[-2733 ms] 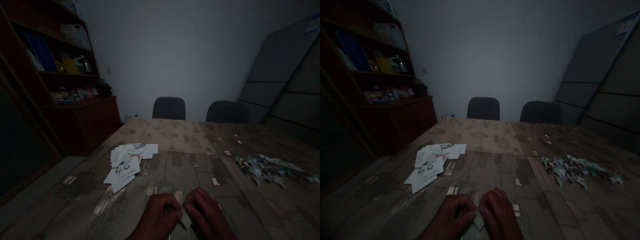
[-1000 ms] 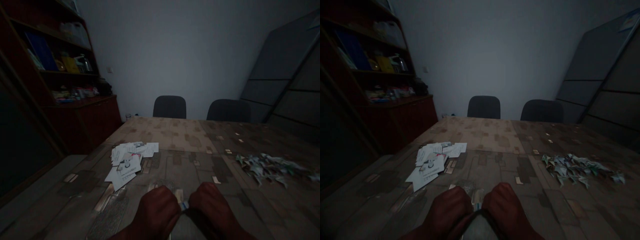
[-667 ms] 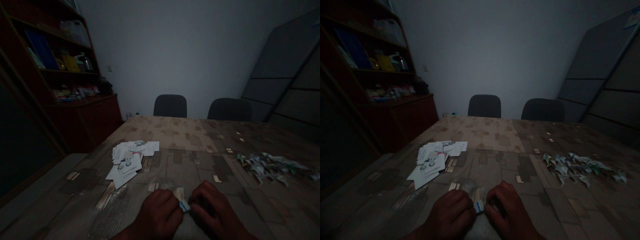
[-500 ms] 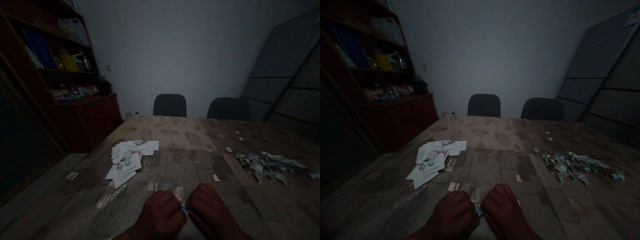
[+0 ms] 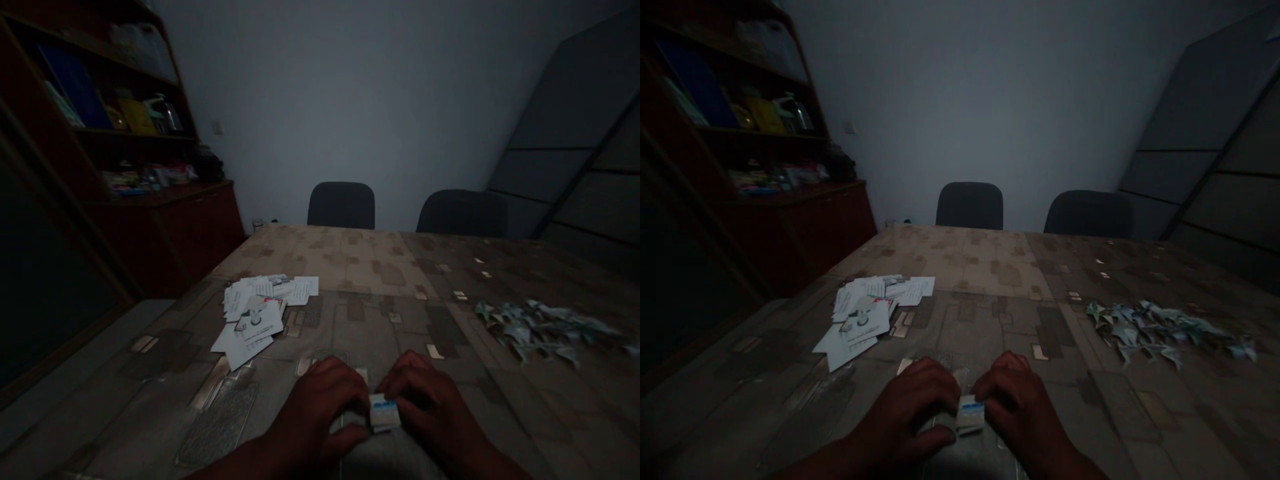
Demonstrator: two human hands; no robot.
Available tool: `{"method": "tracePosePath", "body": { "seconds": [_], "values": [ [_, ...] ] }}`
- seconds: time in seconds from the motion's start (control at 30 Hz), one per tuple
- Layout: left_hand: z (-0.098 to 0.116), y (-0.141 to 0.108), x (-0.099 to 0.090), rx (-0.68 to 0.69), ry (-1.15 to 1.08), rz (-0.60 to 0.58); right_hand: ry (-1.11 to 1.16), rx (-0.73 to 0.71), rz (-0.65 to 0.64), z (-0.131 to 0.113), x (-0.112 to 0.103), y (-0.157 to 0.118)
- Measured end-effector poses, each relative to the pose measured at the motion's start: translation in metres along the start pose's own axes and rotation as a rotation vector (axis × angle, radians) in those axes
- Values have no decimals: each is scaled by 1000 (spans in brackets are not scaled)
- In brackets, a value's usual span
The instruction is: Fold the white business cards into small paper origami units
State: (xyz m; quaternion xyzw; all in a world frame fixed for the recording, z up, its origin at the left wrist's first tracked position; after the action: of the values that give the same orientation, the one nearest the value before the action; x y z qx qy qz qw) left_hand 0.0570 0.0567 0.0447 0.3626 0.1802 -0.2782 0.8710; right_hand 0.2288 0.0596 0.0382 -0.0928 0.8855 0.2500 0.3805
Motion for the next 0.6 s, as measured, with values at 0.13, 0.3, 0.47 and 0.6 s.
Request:
{"method": "tracePosePath", "body": {
  "seconds": [0.13,0.3,0.47,0.6],
  "values": [
    [11,2,2,186,164,23,8,-53,-11,-5,0,0],
    [16,-1,9,333,327,15,-50,-170,-12,-11,4,0],
    [9,-6,22,358,432,-99,-209,-217,-101,-7,11,1],
    [-1,-9,31,321,448,-125,-246,-168,-106,-7,3,-3]
  ]
}}
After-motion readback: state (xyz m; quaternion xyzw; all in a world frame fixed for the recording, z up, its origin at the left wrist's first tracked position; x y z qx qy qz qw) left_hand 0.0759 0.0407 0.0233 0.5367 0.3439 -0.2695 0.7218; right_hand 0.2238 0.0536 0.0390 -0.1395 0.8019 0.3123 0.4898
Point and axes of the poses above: each hand's wrist, its own y-axis towards the middle knuckle, its own x-axis out of the palm, z = x × y, the point moved 5 cm from there along y, towards the middle knuckle, and after that the axes turned 12 degrees about -y, right-handed, at the moved point
